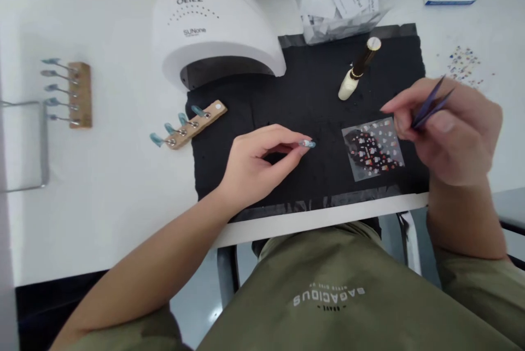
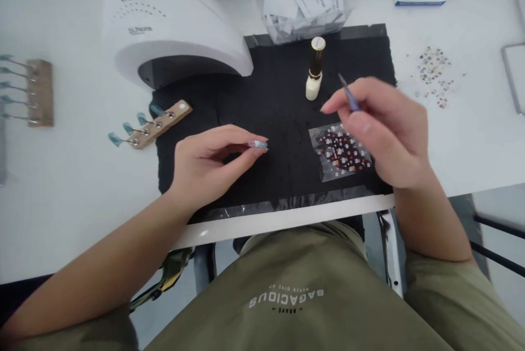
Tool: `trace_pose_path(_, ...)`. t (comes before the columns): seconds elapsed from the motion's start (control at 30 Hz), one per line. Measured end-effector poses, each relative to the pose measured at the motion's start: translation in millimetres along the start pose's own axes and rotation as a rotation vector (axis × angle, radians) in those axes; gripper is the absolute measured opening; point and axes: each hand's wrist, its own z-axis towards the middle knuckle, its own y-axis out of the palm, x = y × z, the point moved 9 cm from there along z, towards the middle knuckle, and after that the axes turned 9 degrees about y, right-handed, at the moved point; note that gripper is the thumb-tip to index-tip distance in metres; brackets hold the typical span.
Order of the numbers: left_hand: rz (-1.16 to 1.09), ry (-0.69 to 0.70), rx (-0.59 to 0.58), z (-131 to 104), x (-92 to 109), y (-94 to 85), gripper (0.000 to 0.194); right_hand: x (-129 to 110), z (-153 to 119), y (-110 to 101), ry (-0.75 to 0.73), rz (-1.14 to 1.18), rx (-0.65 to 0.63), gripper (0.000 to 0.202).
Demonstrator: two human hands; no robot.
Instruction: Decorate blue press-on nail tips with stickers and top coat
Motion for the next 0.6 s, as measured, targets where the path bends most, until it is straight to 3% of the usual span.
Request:
trace_pose_path(0.13,-0.016,-0.032,0.023,-3,-4,-0.7,0.015,-3,7,-35,-0.028,-0.018,0.244,0.017)
trace_pose_path(0.2,-0.012,-0.038,0.035,-4,-5,-1.8,0.014,8,10,-56,0.046,-0.187,0.357,0.014)
trace_pose_path(0.27,-0.006,-0.049,0.046,-4,-7,-2.9,0.013,23,15,-72,0.127,-0.456,0.392,0.012)
trace_pose_path(0.37,-0.001,-0.07,0.046,-5,-9,-3.0,0.012,50,24,-78,0.211,-0.743,0.299,0.008)
trace_pose_path(0.6,0.02,-0.057,0.032,-5,-8,-2.7,0.015,77,34,-60,0.266,-0.968,0.193,0.01)
